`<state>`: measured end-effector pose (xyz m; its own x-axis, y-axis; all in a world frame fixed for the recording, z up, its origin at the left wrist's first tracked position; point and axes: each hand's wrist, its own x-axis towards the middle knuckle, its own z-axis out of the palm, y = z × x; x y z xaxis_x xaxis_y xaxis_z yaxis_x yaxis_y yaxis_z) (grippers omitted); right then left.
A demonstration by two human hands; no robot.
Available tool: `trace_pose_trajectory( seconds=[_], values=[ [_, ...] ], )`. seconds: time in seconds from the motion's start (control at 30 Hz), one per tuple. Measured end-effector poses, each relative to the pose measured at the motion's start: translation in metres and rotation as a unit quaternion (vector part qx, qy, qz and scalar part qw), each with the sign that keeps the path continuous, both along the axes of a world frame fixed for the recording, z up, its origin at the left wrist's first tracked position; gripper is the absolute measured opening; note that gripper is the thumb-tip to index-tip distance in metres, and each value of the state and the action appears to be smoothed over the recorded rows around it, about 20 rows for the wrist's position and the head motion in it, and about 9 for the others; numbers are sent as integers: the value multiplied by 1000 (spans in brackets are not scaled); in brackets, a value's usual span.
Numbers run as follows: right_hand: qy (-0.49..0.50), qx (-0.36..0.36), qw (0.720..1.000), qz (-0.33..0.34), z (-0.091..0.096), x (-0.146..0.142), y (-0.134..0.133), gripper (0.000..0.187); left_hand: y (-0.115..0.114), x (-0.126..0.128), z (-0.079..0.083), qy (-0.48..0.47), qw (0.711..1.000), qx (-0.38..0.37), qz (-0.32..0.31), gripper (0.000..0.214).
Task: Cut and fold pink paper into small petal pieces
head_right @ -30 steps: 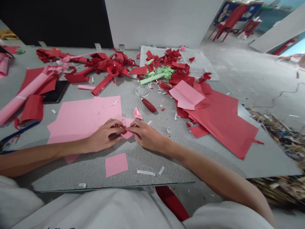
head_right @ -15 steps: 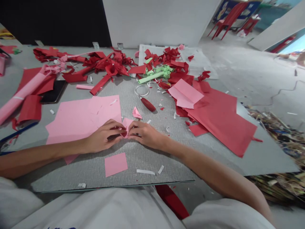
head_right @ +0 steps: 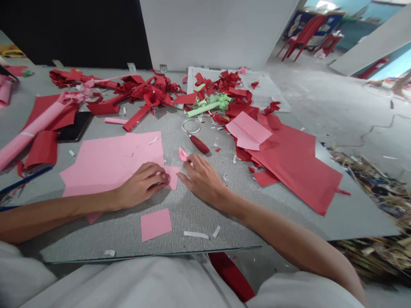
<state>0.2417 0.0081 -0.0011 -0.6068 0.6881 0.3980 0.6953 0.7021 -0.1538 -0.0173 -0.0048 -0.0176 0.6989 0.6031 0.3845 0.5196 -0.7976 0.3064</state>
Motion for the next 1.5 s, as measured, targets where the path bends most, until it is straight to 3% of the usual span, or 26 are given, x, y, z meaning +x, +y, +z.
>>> trace_pose_trajectory(
  seconds=[0.17,0.27,0.5,0.73,0.93,1.03,1.17,1.3,1.5],
  values=[
    [61,-79,994,52,-14,-13,-2,18,2,2,-4,-14,998,-30,49,16],
    [81,-88,992,46,-16,-14,-1,18,4,2,-5,-8,996,-34,88,34],
    [121,-113,984,71,-14,-17,2,10,8,3,1,-9,995,-77,66,22],
    [149,-137,978,57,-15,-29,14,22,21,12,-2,-125,983,-116,66,22],
    [263,-115,958,29,-24,-36,29,28,32,11,-9,-194,972,-84,100,24],
    [299,-159,941,-1,-27,-34,31,30,30,9,-9,-186,974,-77,102,21],
    [317,-190,929,-24,-26,-34,29,18,26,9,-6,-158,978,-86,108,22],
    [297,-159,941,-42,-23,-34,27,6,24,10,-3,-95,985,-65,125,23],
    [235,-116,964,-53,-24,-33,29,17,19,6,-6,-15,989,4,150,26]
  ],
)
